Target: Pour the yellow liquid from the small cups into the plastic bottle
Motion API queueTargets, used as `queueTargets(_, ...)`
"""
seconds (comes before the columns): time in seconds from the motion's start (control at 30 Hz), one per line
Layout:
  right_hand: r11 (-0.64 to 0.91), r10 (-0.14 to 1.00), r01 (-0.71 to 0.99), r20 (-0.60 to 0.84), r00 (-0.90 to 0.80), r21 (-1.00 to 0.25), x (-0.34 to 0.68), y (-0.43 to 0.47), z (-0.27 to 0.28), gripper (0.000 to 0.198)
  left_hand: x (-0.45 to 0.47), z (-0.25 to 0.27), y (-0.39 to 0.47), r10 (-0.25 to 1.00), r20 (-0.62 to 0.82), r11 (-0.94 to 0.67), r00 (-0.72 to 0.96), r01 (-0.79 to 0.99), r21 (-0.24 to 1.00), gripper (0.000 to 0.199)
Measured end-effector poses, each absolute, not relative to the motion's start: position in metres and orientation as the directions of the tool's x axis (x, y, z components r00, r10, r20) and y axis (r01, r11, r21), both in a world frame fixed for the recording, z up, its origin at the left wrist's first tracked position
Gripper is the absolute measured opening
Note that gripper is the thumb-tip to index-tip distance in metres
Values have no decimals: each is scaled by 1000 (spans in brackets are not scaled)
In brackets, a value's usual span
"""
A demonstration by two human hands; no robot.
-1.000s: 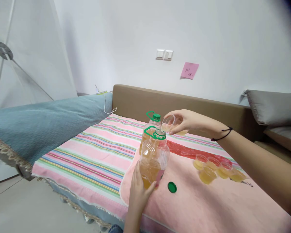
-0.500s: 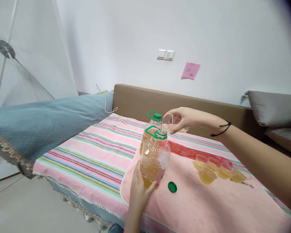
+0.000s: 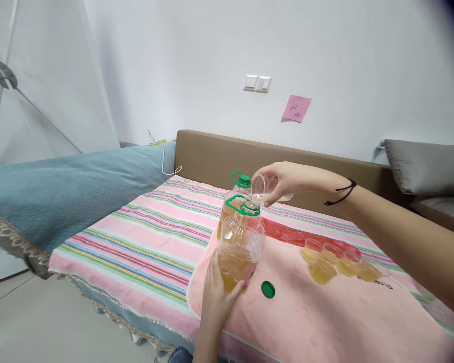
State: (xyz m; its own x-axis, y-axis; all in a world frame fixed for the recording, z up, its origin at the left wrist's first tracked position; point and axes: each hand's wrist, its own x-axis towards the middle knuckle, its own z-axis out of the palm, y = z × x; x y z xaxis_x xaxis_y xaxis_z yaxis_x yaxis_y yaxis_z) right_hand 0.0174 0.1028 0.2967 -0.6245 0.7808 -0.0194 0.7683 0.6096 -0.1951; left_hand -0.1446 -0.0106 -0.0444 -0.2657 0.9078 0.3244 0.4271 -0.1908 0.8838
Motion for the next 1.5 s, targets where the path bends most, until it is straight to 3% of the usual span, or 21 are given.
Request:
queueTargets(0.3, 639, 767, 763, 7, -641, -101, 3, 92, 305, 42, -145, -47, -9, 901, 349, -214, -256, 439, 873, 93)
queueTargets(0.6, 681, 716, 715, 63, -696, 157, -12, 80, 306, 45, -146, -47, -9, 906, 333, -205, -262, 416, 886, 92)
queueTargets(0.7, 749, 620, 620, 85, -780, 234, -10, 83, 300, 43, -147, -49, -8, 903, 340, -203, -264, 435, 877, 92)
queueTargets(0.87, 827, 346, 360, 114, -931, 433, -3, 89, 292, 33, -143, -49, -8, 875, 386, -228, -293, 454, 861, 90)
queueTargets(1.07, 759, 99, 151, 117, -988, 634, 6, 90, 287, 44, -144, -46, -9, 904, 335, -196, -265, 438, 877, 92)
queueTargets(1.23, 679, -13, 80, 120, -993, 729, 10, 87, 280, 48, -147, -45, -8, 916, 317, -188, -246, 436, 880, 92)
queueTargets(1.5, 603, -79, 46, 116, -990, 796, 12, 72, 271, 45, -146, -42, -9, 921, 308, -185, -240, 424, 886, 94)
